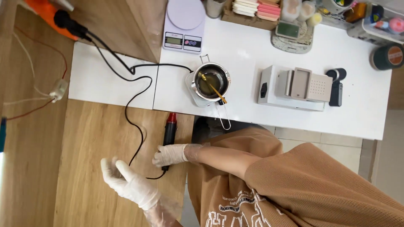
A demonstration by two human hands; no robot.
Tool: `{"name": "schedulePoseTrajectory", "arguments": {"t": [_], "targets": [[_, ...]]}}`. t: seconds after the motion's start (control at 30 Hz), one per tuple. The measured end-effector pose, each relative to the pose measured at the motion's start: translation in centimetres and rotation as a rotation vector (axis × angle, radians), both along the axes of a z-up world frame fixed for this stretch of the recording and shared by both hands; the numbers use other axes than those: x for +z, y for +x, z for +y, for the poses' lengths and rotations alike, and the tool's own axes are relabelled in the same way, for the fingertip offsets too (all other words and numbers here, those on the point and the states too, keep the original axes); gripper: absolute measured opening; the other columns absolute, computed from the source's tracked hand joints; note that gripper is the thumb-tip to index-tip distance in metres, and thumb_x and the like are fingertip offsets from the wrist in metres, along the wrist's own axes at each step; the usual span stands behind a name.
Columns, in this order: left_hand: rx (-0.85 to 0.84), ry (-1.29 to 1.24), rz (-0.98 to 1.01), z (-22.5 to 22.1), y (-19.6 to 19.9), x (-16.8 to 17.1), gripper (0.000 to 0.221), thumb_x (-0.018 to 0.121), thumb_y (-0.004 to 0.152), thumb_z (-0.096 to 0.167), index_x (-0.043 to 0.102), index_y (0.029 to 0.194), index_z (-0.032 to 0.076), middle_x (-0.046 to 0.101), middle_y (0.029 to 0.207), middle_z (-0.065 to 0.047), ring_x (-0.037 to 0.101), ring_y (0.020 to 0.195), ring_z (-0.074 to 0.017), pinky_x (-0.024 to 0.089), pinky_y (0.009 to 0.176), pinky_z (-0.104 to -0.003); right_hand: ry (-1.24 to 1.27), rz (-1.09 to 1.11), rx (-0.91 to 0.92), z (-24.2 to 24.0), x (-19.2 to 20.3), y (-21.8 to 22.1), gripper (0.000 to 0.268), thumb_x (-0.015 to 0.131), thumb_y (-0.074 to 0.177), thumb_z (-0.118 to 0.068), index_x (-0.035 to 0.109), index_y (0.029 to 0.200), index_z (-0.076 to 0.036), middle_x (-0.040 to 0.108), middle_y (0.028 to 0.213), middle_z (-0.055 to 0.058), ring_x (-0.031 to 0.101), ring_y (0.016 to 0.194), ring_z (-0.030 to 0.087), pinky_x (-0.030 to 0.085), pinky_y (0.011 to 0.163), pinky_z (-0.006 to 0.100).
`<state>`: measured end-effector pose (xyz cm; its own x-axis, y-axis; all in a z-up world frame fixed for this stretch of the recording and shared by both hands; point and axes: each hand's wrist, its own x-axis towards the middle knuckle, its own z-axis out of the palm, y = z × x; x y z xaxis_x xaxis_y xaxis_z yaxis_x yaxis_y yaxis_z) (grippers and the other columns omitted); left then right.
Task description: The recorder uses a heat gun on wax and then meticulously cleans the back of a mobile phone with a wipe.
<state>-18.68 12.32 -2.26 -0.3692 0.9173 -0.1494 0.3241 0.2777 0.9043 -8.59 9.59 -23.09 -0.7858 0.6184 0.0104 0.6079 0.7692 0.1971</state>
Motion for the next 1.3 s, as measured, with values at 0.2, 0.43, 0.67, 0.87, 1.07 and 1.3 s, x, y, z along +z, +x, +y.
{"name": "schedulePoseTrajectory", "arguments": {"t": [0.2, 0.43, 0.67, 0.87, 1.07, 1.3], "targets": [[-0.363, 0.082, -0.216, 1.1, 4.3, 1.2, 0.044, 0.054, 0.109, 0.016, 0.045, 0.15, 0.002, 0.058, 0.139, -0.011, 0.055, 0.128, -0.0208, 0.046, 0.111, -0.035, -0.195, 0.092, -0.234, -0.8, 2.3, 3.8, 0.022, 0.058, 0.093, -0.029, 0.055, 0.113, -0.021, 0.055, 0.106, -0.001, 0.06, 0.091, 0.014, 0.05, 0.073, 0.031], [-0.602, -0.09, -0.473, 2.7, 5.7, 5.7, 0.052, 0.052, 0.105, 0.026, 0.048, 0.151, 0.002, 0.061, 0.135, -0.009, 0.056, 0.122, -0.0186, 0.046, 0.11, -0.034, -0.446, 0.31, -0.488, 0.0, 13.0, 6.9, 0.04, 0.066, 0.086, -0.033, 0.058, 0.123, -0.02, 0.061, 0.109, 0.002, 0.063, 0.092, 0.017, 0.055, 0.073, 0.032], [-0.787, -0.541, -0.618, 0.3, 1.0, -3.5, 0.071, 0.04, 0.094, 0.052, 0.051, 0.146, 0.005, 0.066, 0.131, -0.007, 0.061, 0.12, -0.0186, 0.047, 0.105, -0.034, -0.678, 0.558, -0.589, -1.0, 24.5, 12.0, 0.057, 0.073, 0.079, -0.037, 0.061, 0.132, -0.02, 0.066, 0.111, 0.006, 0.066, 0.092, 0.02, 0.06, 0.073, 0.034], [-0.828, -0.89, -0.747, -2.7, 12.1, -9.0, 0.091, 0.03, 0.084, 0.074, 0.054, 0.142, 0.007, 0.07, 0.129, -0.005, 0.066, 0.119, -0.0186, 0.049, 0.101, -0.035, -0.514, 1.094, -0.748, -10.0, 29.2, 23.4, 0.037, 0.072, 0.093, -0.036, 0.069, 0.127, -0.02, 0.072, 0.115, 0.006, 0.068, 0.103, 0.022, 0.058, 0.088, 0.035], [-0.689, -1.056, -0.918, -6.0, 19.7, -11.1, 0.092, 0.036, 0.084, 0.079, 0.055, 0.138, 0.007, 0.069, 0.112, -0.006, 0.064, 0.105, -0.0202, 0.048, 0.091, -0.032, -0.397, 1.234, -1.047, -17.9, 29.0, 29.0, 0.027, 0.078, 0.091, -0.027, 0.074, 0.116, -0.017, 0.07, 0.103, 0.005, 0.067, 0.097, 0.024, 0.056, 0.086, 0.035], [-0.574, -0.691, -0.83, -8.3, 20.6, -15.3, 0.068, 0.038, 0.107, 0.064, 0.065, 0.097, 0.002, 0.032, 0.057, 0.008, 0.027, 0.046, -0.0064, 0.019, 0.042, -0.025, -0.584, 1.343, -1.271, -21.9, 27.4, 32.0, 0.027, 0.079, 0.087, -0.02, 0.075, 0.114, -0.016, 0.07, 0.103, 0.003, 0.07, 0.095, 0.019, 0.058, 0.084, 0.03]]}}
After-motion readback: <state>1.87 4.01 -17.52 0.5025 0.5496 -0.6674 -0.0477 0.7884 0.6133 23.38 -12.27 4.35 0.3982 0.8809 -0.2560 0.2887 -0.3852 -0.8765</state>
